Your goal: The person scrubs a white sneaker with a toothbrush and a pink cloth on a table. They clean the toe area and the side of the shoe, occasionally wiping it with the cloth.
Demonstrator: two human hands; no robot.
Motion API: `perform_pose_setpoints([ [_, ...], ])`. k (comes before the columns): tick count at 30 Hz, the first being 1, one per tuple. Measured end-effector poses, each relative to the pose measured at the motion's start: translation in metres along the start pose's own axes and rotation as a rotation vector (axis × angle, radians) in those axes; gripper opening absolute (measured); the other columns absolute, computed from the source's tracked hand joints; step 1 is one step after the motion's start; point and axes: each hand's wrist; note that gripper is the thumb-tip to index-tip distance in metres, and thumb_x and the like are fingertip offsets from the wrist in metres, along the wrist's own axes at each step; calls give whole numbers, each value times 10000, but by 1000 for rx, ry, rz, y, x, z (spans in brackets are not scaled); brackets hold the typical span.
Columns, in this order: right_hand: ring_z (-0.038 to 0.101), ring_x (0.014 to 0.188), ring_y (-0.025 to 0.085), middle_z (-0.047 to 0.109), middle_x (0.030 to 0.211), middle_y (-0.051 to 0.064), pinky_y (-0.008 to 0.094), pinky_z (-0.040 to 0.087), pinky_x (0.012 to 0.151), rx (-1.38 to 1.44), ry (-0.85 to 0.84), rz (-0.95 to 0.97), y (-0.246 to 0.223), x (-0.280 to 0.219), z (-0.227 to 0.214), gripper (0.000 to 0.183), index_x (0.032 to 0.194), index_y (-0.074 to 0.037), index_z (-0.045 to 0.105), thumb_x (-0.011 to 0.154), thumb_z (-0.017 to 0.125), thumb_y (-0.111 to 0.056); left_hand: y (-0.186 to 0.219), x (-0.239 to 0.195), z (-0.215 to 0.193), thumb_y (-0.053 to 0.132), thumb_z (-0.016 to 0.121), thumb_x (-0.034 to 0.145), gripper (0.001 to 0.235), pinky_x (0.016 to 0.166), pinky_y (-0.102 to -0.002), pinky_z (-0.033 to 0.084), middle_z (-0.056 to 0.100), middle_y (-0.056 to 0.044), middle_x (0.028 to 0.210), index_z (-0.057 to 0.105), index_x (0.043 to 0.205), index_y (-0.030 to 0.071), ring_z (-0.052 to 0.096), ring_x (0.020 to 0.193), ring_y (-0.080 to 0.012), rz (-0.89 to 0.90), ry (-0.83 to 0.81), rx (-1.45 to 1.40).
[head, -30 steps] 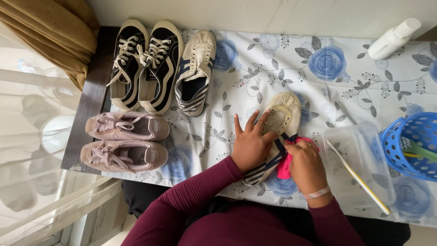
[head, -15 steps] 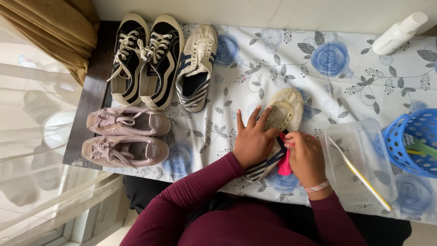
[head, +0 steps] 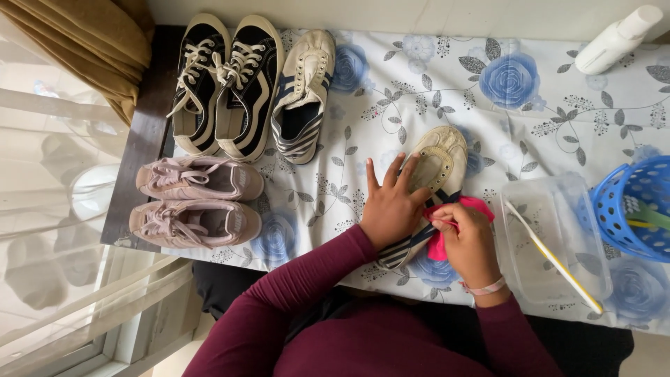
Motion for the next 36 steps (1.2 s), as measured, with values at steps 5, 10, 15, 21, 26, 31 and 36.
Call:
perform_pose_setpoints([
  [5, 667, 840, 320, 719, 827, 28, 428, 496, 847, -120, 131, -81, 12, 3, 16, 63, 979, -157, 715, 943, 760, -182, 2, -2, -3, 294, 688, 908, 119, 1132, -855, 132, 458, -152, 1570, 726, 1016, 261, 389, 1505, -429, 12, 41, 22],
  [10, 676, 832, 282, 734, 817, 2, 395, 507, 853, -85, 88, -93, 22, -21, 18, 31, 950, -180, 722, 952, 733, -209, 1, -3, 6, 290, 711, 895, 117, 1128, -857, 144, 450, -153, 1582, 718, 1009, 262, 384, 1509, -426, 23, 53, 65],
  [15, 681, 854, 332, 735, 836, 53, 423, 519, 852, 33, 97, 21, 5, -13, 0, 49, 961, -157, 746, 928, 777, -177, 3, -3, 5, 247, 715, 876, 148, 1133, -856, 124, 461, -155, 1574, 697, 1023, 242, 385, 1507, -431, 60, 62, 72],
  [21, 684, 809, 303, 739, 795, 15, 420, 532, 833, -90, 103, -57, 21, -16, 20, 37, 934, -163, 724, 950, 744, -136, 1, -6, 8, 227, 697, 892, 148, 1131, -849, 128, 471, -150, 1566, 686, 1039, 233, 388, 1503, -433, 74, 79, 83],
  [26, 695, 800, 289, 756, 787, 9, 417, 542, 828, -96, 97, -28, 22, -35, 15, 32, 924, -172, 732, 935, 754, -152, 0, -5, 8, 226, 695, 894, 149, 1134, -847, 127, 470, -144, 1564, 681, 1042, 238, 388, 1500, -434, 77, 66, 86],
  [31, 691, 863, 318, 743, 844, 40, 437, 541, 835, -75, 198, 64, 0, -11, -3, 69, 972, -180, 750, 924, 799, -184, -1, -6, 10, 220, 677, 914, 138, 1128, -851, 119, 467, -147, 1563, 670, 1051, 235, 389, 1497, -438, 75, 59, 90],
  [36, 676, 827, 299, 727, 806, 27, 441, 545, 829, -220, 234, 47, 11, -6, 29, 51, 967, -148, 728, 958, 775, -130, -2, -6, 11, 208, 681, 917, 129, 1130, -848, 130, 481, -162, 1549, 656, 1044, 214, 401, 1490, -445, 87, 67, 86],
])
Point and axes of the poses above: each hand's wrist, its own x-axis towards the middle knuckle, its own z-axis out of the palm, y = z × x
